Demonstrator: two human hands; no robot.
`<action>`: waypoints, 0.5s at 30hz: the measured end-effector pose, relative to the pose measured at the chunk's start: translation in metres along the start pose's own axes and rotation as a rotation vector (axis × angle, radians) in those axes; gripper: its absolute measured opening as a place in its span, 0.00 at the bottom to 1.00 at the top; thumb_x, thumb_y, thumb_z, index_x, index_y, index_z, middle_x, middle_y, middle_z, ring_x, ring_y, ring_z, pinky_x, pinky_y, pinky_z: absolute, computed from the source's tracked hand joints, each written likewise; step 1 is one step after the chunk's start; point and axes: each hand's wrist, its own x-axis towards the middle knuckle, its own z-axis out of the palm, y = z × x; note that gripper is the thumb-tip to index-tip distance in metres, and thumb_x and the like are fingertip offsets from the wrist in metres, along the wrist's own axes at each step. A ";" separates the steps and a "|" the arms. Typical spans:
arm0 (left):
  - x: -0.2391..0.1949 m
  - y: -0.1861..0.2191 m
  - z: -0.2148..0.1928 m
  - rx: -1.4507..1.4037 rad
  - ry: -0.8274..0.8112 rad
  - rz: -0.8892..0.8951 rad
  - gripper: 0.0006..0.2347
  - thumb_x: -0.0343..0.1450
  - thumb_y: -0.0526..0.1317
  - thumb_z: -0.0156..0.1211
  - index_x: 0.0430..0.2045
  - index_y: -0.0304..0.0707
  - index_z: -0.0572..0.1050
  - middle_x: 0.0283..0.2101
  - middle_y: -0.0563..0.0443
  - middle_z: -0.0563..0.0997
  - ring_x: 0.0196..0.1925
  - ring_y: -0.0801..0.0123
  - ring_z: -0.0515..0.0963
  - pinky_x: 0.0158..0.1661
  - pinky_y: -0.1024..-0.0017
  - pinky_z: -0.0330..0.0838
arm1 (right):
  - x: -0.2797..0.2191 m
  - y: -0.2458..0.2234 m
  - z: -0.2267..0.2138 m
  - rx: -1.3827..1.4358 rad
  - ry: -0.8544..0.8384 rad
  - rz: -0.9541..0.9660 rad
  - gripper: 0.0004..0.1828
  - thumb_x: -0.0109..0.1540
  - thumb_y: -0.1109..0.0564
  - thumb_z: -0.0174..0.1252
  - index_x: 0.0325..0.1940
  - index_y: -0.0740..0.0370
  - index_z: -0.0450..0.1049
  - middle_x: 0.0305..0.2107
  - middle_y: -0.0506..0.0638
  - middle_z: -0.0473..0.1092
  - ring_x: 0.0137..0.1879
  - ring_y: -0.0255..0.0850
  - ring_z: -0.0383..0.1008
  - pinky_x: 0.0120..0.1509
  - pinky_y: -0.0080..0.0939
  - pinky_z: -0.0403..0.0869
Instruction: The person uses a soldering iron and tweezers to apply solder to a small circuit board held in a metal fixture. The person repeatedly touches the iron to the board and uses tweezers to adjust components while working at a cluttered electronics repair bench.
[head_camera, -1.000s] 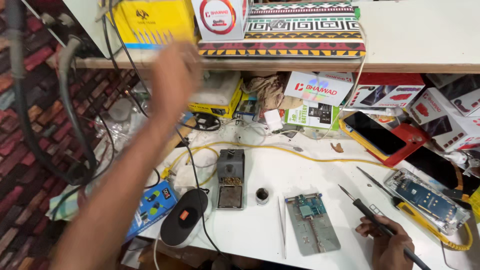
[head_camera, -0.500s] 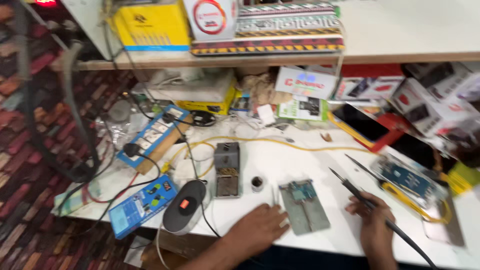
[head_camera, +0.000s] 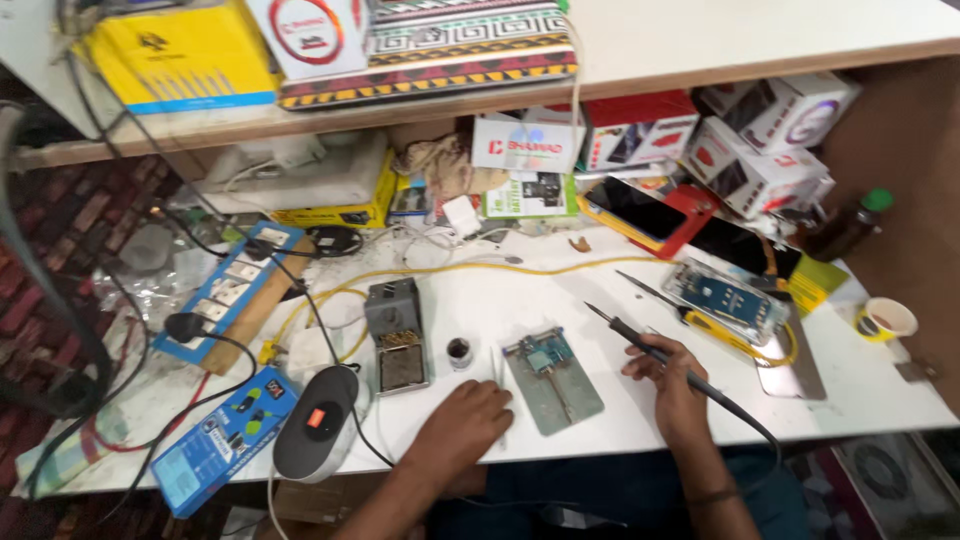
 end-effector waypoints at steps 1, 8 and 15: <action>0.000 0.000 0.001 -0.009 0.002 -0.010 0.05 0.64 0.34 0.59 0.30 0.37 0.76 0.48 0.46 0.78 0.54 0.58 0.75 0.54 0.63 0.69 | 0.001 0.002 -0.001 0.011 0.001 0.009 0.34 0.74 0.37 0.36 0.60 0.73 0.68 0.45 0.63 0.74 0.42 0.45 0.77 0.50 0.43 0.73; 0.006 0.008 -0.010 -0.139 0.411 -0.074 0.05 0.66 0.31 0.56 0.32 0.35 0.74 0.47 0.44 0.79 0.53 0.54 0.78 0.53 0.61 0.73 | 0.000 -0.001 0.001 -0.006 -0.028 -0.044 0.31 0.73 0.40 0.40 0.58 0.72 0.69 0.44 0.61 0.75 0.41 0.42 0.78 0.47 0.41 0.74; 0.039 0.023 0.019 -1.368 1.013 -0.719 0.10 0.80 0.37 0.41 0.54 0.33 0.58 0.44 0.38 0.80 0.46 0.58 0.84 0.44 0.63 0.82 | -0.003 -0.019 0.010 -0.084 0.086 0.078 0.14 0.66 0.60 0.57 0.53 0.73 0.74 0.34 0.60 0.77 0.36 0.41 0.77 0.41 0.38 0.75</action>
